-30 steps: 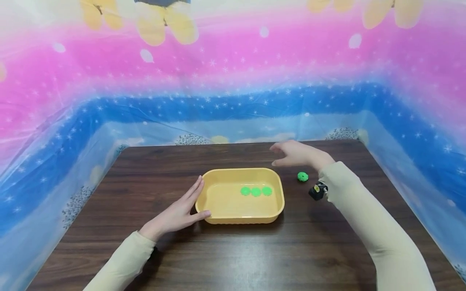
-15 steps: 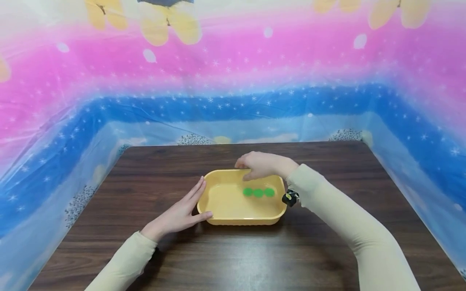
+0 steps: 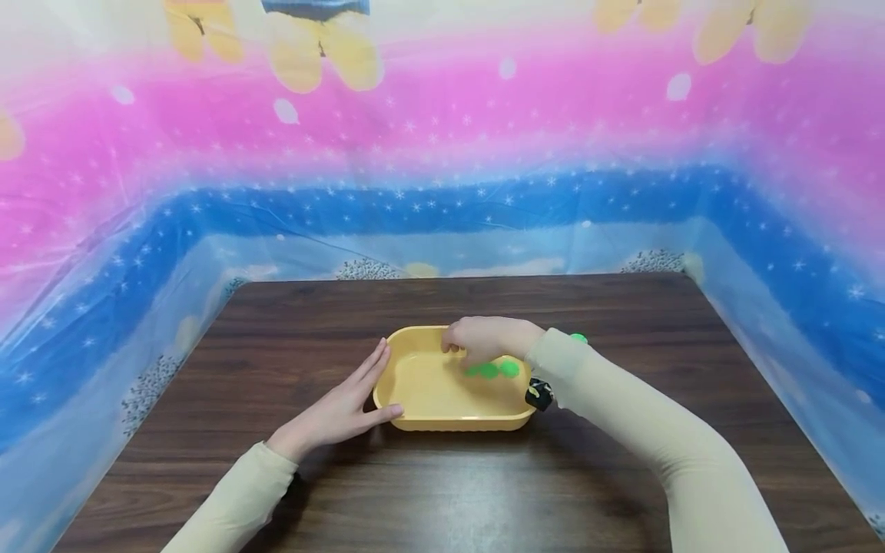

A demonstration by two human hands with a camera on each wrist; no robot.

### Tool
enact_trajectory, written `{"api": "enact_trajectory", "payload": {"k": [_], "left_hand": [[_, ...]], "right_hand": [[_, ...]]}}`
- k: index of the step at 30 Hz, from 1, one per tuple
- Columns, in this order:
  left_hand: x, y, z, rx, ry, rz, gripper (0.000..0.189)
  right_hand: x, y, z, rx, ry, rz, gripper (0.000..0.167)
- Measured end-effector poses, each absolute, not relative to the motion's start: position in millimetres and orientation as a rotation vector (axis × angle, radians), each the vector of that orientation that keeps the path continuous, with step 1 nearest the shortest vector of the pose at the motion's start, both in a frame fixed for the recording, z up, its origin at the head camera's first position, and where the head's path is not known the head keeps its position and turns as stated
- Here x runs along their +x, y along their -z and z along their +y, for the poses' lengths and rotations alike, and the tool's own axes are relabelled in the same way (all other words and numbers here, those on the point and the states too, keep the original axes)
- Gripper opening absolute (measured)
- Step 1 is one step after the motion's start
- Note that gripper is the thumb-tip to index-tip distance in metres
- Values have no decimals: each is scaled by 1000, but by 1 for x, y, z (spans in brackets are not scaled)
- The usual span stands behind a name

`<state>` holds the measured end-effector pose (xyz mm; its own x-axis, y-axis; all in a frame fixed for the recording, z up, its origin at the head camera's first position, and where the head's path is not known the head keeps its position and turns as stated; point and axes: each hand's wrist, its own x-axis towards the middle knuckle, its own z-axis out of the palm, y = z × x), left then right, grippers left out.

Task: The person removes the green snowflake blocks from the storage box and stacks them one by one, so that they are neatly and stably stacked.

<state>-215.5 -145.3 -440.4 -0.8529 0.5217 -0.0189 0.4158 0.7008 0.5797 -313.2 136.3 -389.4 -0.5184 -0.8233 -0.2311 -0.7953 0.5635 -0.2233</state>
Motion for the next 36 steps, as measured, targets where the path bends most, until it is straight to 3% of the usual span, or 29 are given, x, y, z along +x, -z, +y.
{"api": "enact_trajectory", "payload": {"k": [5,9,15,24,36], "left_hand": [[-216,441,-147,766,-863,2725,104],[-216,441,-148,759,-863,2730,104],[-216,440,-148,767,-866,2737,104],[-217,445,-146,786,-865,2740,104],[-217,443,-145,777,-867,2729,104]], "right_hand": [[-317,394,129,-1278,68,2435,17],[-320,395,122,-1232,32,2407,26],[-321,396,119,-1150,2,2420,16],[-319,400,118,-1029,30,2406,25],[-318,398,118,-995,19,2395,19]]}}
